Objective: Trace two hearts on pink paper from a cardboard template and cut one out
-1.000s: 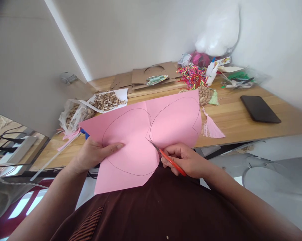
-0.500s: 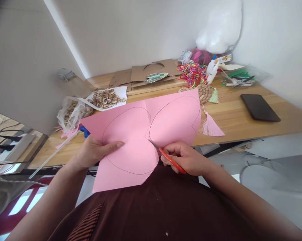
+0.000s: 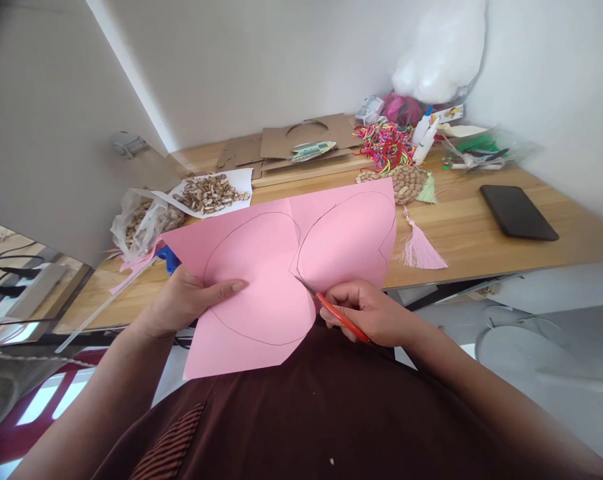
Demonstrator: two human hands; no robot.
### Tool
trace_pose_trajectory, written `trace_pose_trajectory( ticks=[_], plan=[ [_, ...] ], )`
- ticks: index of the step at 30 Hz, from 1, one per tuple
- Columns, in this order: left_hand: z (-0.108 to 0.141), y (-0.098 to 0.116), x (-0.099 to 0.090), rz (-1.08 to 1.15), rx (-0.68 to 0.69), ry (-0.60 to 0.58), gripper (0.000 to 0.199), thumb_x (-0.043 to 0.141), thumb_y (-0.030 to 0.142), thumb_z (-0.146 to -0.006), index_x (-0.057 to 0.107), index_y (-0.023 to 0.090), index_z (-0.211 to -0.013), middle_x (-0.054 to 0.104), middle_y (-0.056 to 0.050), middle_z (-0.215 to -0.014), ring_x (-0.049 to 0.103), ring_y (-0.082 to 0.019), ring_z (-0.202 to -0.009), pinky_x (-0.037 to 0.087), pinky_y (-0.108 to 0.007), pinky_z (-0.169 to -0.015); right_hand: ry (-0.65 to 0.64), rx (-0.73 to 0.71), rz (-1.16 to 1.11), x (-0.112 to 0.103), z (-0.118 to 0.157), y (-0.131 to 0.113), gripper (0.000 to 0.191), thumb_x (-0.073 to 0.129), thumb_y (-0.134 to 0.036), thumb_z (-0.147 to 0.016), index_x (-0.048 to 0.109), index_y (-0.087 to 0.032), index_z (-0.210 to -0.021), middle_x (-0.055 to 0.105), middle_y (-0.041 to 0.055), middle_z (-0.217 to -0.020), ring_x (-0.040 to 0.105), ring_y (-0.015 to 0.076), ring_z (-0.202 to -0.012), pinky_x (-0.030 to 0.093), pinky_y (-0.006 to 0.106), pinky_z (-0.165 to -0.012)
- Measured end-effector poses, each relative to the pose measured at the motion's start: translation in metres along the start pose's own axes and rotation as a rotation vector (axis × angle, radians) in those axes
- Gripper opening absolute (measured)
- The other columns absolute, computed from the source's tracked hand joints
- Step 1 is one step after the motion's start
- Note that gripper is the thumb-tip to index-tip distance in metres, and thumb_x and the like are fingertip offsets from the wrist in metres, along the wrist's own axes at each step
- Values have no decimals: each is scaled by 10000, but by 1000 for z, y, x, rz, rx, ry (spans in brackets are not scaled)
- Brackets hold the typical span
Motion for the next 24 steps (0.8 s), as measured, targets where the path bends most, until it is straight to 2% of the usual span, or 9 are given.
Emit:
trace_pose_trajectory(
  ticks=[5, 12, 24],
  plan=[
    [0, 0, 0, -40, 1, -18, 387, 788, 446, -824, 700, 184, -1094, 785, -56, -1050, 750, -239, -942, 621, -305, -748, -14, 15, 36, 2, -1, 0, 477, 652, -608, -919, 533, -182, -740, 503, -39, -557, 397, 79, -501, 276, 235, -489],
    [1, 2, 3, 13, -28, -52, 511, 802, 502, -801, 685, 162, -1165, 782, -96, -1072, 747, -265, -965, 631, -337, -749, -26, -1, 49, 2, -2, 1, 461, 644, -602, -922, 531, -189, -750, 512, -36, -558, 383, 85, -510, 269, 235, -478],
    [0, -3, 4, -22, 24, -30, 450, 791, 472, -818, 710, 173, -1144, 777, -70, -1032, 742, -232, -916, 633, -304, -744, 18, 13, 4, 7, -1, -3, 483, 664, -616, -898, 523, -192, -716, 478, -46, -556, 347, 76, -486, 247, 241, -469]
  ],
)
Point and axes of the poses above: each hand's wrist, its own z-axis away from the middle knuckle, its own x-axis out of the palm, y = z × x, the point moved 3 cm from there along -z, towards the middle knuckle
